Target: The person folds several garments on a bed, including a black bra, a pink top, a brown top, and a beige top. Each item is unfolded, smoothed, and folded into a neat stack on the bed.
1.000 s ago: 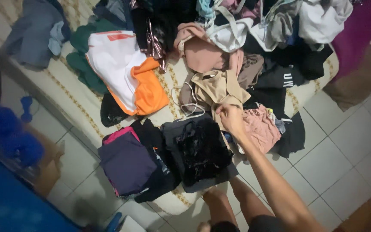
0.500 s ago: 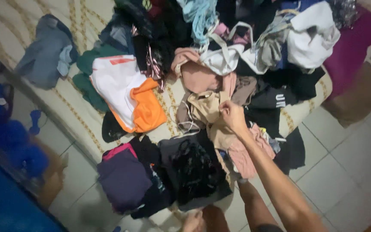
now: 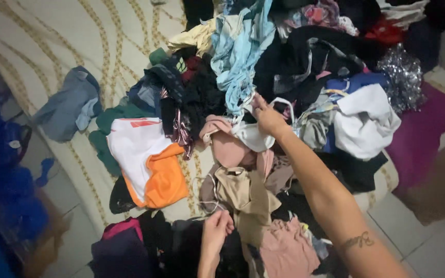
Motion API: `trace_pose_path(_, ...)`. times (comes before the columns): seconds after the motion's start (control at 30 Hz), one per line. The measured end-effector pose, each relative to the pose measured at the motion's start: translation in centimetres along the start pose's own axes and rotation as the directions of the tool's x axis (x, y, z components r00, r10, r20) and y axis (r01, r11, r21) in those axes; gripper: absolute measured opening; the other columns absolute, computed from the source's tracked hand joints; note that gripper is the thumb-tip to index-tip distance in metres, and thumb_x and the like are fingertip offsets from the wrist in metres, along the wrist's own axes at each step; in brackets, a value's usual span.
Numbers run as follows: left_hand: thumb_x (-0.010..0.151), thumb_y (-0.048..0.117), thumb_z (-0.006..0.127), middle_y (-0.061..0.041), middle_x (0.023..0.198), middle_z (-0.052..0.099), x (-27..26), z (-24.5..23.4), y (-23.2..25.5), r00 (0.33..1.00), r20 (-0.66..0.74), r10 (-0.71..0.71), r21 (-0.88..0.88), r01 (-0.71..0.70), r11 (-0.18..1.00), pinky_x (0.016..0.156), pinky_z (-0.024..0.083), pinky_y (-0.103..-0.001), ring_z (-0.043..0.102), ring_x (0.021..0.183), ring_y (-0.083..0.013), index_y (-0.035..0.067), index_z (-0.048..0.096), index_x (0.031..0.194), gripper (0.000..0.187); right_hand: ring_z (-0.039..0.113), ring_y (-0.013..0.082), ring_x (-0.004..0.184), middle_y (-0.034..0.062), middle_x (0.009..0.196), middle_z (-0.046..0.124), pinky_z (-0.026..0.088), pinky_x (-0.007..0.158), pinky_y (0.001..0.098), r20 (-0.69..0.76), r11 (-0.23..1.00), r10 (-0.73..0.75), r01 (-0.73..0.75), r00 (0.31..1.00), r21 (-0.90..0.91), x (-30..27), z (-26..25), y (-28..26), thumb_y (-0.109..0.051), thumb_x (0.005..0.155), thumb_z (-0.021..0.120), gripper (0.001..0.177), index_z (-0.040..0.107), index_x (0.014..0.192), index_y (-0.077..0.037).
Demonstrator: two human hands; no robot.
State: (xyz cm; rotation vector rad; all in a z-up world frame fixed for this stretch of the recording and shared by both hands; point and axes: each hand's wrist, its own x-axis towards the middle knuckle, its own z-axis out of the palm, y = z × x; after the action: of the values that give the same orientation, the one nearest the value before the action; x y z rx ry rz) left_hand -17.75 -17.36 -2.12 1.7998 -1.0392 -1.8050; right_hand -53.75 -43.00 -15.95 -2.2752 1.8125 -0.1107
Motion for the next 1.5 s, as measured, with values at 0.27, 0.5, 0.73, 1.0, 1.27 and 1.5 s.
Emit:
trace_pose_path(0.27,0.102,0.020,0.057,-0.006,0.059,0.063,1.7,4.1,-2.0,1.000,0.014,-0.017,-0.069,0.018,0.997,0.046,0.039,-0.024,0.053,0.051,-0.0105,0.008,0.061,0.070,0.034,0.063,0.0460,0.085,0.0189,0.095,0.056,0.048,0.084,0.0516,-0.088,0.902,0.192,-0.141,0.977,0.408,-2.7,-4.5,1.3,-0.024,0.084,0.063,0.030,0.081,0.107,-0.017)
trace_pose_path(0.5,0.103,0.018,0.057,-0.010,0.063,0.062,2.2,4.6,6.6,0.999,-0.025,0.044,-0.102,-0.047,0.994,0.046,0.042,-0.026,0.054,0.052,-0.0138,0.003,0.061,0.076,0.031,0.066,0.0608,0.086,0.0321,0.097,0.068,0.053,0.074,0.0660,-0.116,0.862,0.501,-0.483,0.858,0.152,-4.7,-24.7,1.8,-0.008,0.085,0.059,0.028,0.060,0.112,-0.002)
trace_pose_path(0.73,0.103,0.018,0.057,0.000,0.070,0.064,-1.2,7.2,26.5,0.803,0.010,0.595,0.208,-0.584,0.785,0.068,0.044,-0.029,0.057,0.067,-0.0128,0.012,0.061,0.074,0.030,0.068,0.0305,0.062,0.0058,0.066,0.067,0.044,0.049,0.0473,-0.676,0.943,0.204,-0.329,0.708,-0.060,-8.5,-47.5,-4.6,-0.037,0.086,0.053,0.032,0.058,0.063,-0.017)
trace_pose_path(1.0,0.083,0.038,0.071,-0.014,0.159,0.040,-14.4,12.0,44.5,0.598,-0.034,0.801,0.085,-0.797,0.598,0.119,0.034,-0.047,0.038,0.147,-0.0263,0.006,0.038,0.153,0.084,0.041,0.0243,0.083,0.0101,0.089,0.054,0.036,0.071,0.0397,-0.844,0.942,-0.054,0.307,0.534,0.134,-16.8,-72.0,-17.4,-0.003,0.106,0.047,0.010,0.058,0.106,-0.002)
trace_pose_path(1.27,0.068,0.002,0.073,-0.007,0.078,0.074,-14.3,5.2,44.2,0.380,0.033,0.924,0.262,-0.896,0.359,0.070,0.060,-0.034,0.073,0.079,-0.0250,0.014,0.075,0.085,0.021,0.030,0.0168,0.066,0.0032,0.072,0.037,0.029,0.055,0.0389,-0.893,0.960,0.062,0.217,0.446,0.175,-20.7,-72.8,-18.5,0.003,0.099,0.052,0.012,0.053,0.089,-0.004)
trace_pose_path(1.5,0.074,-0.006,0.055,-0.006,0.080,0.070,-19.3,-3.1,42.0,0.463,-0.071,0.884,0.472,-0.765,0.438,0.079,0.054,-0.037,0.070,0.082,-0.0319,0.018,0.068,0.089,0.031,0.037,0.0148,0.067,0.0020,0.075,0.044,0.033,0.056,0.0354,-0.836,0.922,0.188,0.201,0.516,0.331,-26.6,-71.0,-20.3,-0.001,0.099,0.054,0.009,0.056,0.091,-0.006)
